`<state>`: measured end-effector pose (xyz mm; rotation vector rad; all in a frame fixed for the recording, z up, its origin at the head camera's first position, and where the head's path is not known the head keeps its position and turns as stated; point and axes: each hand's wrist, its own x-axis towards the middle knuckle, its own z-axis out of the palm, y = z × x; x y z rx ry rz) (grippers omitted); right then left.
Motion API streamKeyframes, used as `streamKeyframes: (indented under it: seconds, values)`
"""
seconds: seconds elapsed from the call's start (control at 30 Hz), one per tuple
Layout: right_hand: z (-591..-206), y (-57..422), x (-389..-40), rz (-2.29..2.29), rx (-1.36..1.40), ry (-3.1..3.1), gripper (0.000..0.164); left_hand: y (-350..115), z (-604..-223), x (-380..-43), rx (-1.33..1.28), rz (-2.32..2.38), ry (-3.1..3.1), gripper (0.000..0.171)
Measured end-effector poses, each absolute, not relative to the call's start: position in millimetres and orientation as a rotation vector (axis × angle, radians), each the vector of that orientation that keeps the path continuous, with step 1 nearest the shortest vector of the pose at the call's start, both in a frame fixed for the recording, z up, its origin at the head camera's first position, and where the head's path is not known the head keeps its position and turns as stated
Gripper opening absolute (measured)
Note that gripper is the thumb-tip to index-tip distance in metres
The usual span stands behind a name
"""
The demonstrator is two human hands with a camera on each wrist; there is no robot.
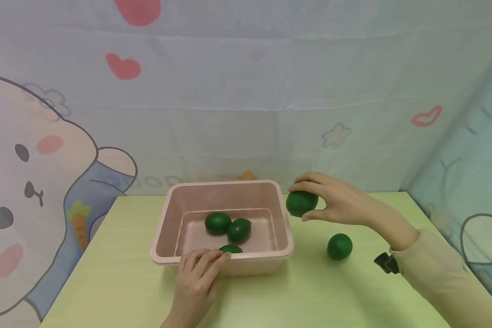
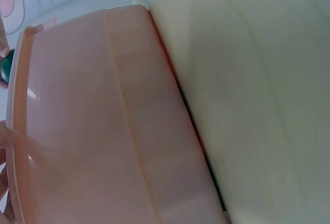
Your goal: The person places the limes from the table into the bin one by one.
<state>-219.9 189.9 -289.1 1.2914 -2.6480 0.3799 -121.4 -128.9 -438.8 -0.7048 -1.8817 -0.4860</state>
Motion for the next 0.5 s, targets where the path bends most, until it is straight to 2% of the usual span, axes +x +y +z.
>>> streamKeyframes:
  seconds: [0.5]
  values:
    - [-283.8, 165.4, -237.3, 0.393, 1.414, -2.668, 0.058, -128.0, -436.8, -121.8, -0.714, -0.485, -1.863, 0.031]
